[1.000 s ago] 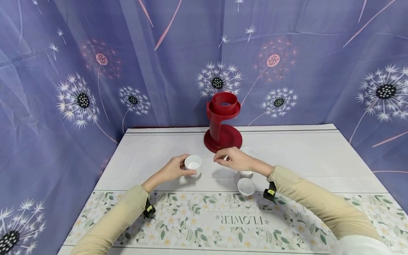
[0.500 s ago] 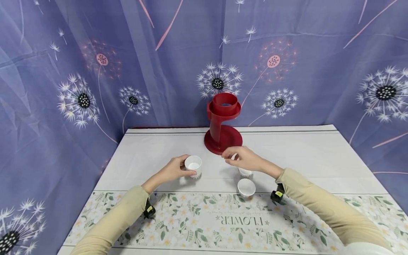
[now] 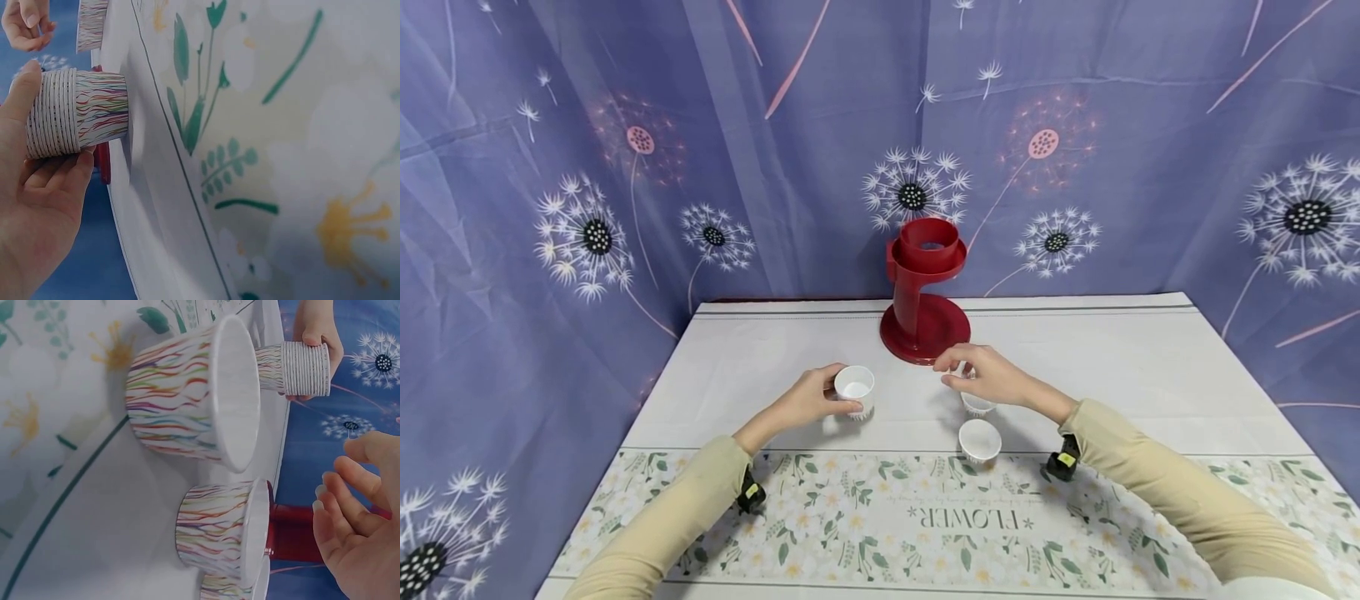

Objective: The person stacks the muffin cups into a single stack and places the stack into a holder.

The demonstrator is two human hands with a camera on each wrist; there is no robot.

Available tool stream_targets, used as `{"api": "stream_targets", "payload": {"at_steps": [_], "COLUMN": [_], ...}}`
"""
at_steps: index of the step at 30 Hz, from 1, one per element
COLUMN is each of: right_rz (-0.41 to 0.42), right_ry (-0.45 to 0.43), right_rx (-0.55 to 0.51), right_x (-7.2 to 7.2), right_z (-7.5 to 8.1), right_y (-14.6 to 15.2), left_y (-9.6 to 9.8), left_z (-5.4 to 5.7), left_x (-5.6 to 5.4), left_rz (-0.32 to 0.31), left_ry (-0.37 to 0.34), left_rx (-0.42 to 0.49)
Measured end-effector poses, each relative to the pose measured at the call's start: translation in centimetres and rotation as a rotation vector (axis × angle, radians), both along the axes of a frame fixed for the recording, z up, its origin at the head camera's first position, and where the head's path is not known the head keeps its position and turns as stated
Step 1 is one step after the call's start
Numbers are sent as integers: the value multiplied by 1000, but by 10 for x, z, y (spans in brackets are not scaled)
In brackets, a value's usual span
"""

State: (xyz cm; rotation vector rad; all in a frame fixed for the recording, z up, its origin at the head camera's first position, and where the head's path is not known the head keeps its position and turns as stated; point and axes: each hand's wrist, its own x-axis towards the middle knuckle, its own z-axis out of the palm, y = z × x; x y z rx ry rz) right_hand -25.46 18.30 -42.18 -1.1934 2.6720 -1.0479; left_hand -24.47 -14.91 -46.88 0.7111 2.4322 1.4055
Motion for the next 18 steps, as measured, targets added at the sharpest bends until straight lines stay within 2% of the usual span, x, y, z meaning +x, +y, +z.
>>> {"api": "stream_targets", "payload": {"at_steps": [8, 18], "right_rz": [-16, -24], "right_ry": [25, 12], "right_rx": [-5, 32], "right_x": [0, 0], "right_z": [-1, -8], "right_y": [10, 23], "left_y": [1, 2], "left_z": [0, 1], "left_x": [-1, 2], "left_rz": [-2, 6], "left_ry": [-6, -17], "left_rx": [3, -2]}}
